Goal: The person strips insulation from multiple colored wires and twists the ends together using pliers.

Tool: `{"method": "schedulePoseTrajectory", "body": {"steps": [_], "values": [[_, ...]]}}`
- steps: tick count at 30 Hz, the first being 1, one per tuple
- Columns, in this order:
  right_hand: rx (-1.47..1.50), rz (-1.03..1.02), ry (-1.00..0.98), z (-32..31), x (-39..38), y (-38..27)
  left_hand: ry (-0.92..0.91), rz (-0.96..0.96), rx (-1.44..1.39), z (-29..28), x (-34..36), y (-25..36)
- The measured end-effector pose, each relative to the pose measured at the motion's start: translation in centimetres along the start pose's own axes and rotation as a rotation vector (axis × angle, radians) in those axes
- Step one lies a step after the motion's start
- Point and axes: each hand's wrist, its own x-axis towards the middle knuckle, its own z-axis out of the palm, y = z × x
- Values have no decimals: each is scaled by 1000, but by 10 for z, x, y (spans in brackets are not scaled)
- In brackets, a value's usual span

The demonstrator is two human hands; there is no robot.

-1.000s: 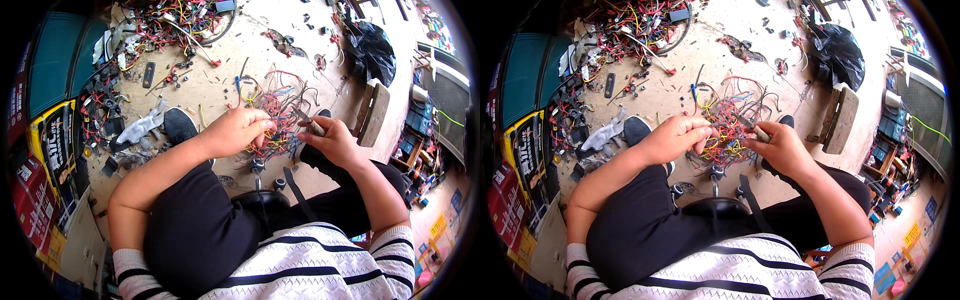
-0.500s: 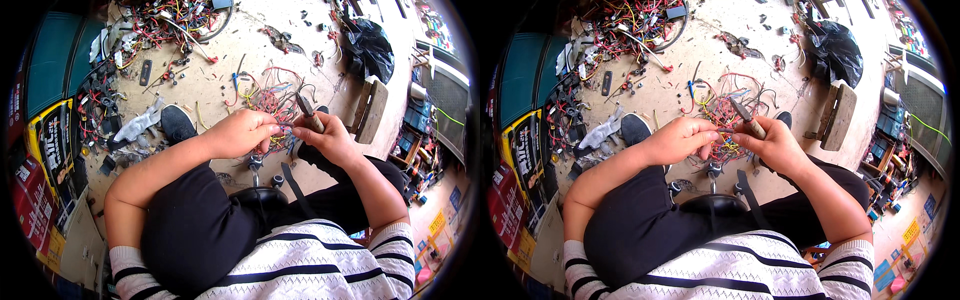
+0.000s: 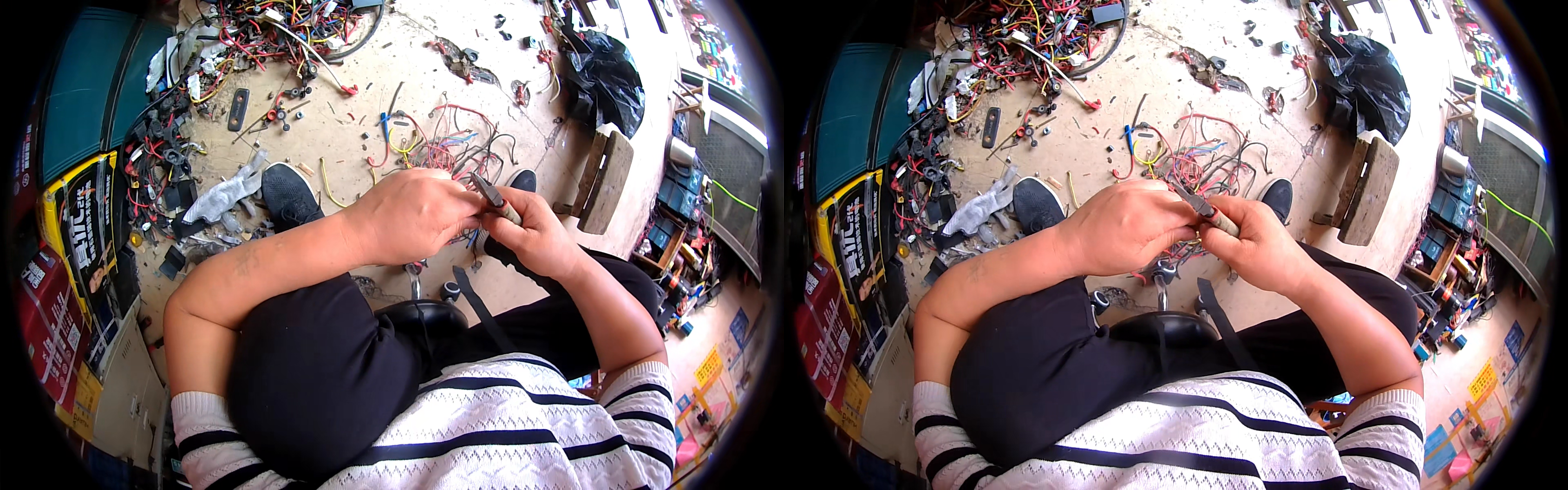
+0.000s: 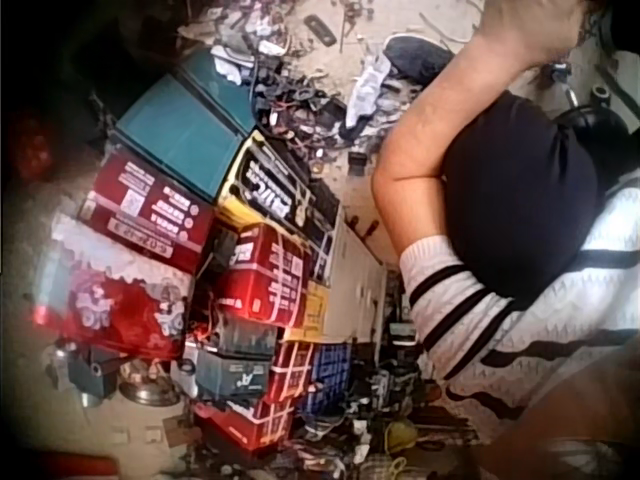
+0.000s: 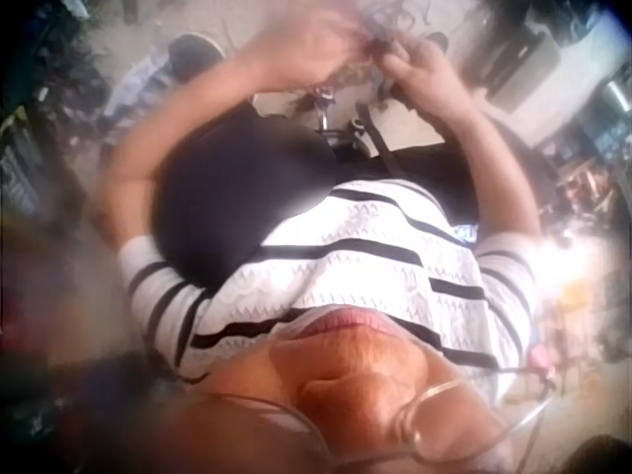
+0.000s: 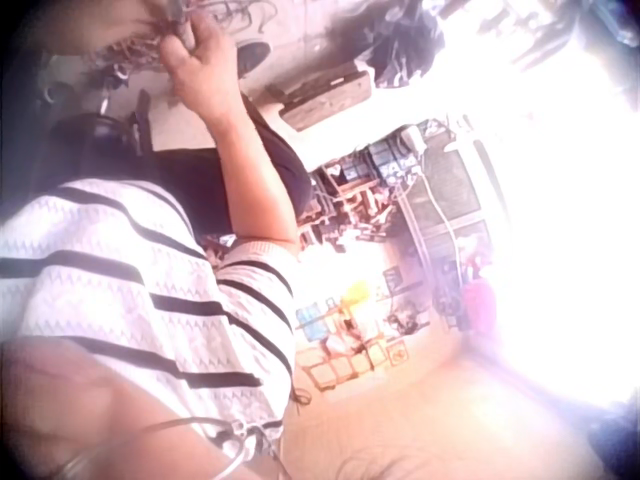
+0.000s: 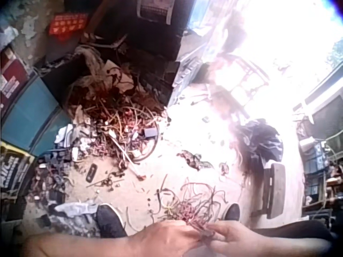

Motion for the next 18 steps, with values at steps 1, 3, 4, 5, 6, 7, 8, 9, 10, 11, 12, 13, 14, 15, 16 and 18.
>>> {"method": "schedulePoseTrajectory", "body": {"steps": [1, 3, 4, 5, 6, 7, 8, 9, 10, 11, 12, 13, 14, 15, 16, 18], "values": [[-83, -69, -2, -2, 1, 0, -37, -44, -19, 0, -1, 0], [-250, -205, -6, -9, 3, 1, -111, -132, -58, -2, -4, -2], [-246, -164, 17, -12, 3, 2, -172, -290, -216, -5, -5, -3], [-243, -122, 39, -15, 3, 2, -232, -448, -373, -9, -8, -5], [-240, -81, 61, -20, 2, 3, -291, -606, -531, -12, -10, -7], [-227, -89, 93, -25, 5, 9, -277, -628, -641, -13, -16, -11], [-224, -114, 107, -26, 5, 11, -261, -649, -750, -12, -22, -17], [-220, -140, 122, -26, 6, 11, -244, -669, -860, -11, -25, -20], [-246, -143, 94, -26, 6, 11, -252, -670, -845, -12, -25, -21], [-272, -147, 66, -25, 5, 11, -278, -691, -812, -13, -25, -19], [-298, -152, 39, -24, 5, 12, -304, -711, -779, -13, -24, -16], [-333, -115, 19, -22, 5, 7, -326, -732, -740, -14, -23, -14], [-367, -78, 0, -20, 4, 0, -339, -710, -700, -12, -22, -14], [-402, -41, -19, -18, 3, -5, -323, -643, -608, -14, -22, -13], [-371, 8, -37, -16, 1, -6, -309, -574, -520, -15, -22, -11], [-347, -28, -101, -16, 0, -5, -253, -394, -348, -11, -27, -19]]}}
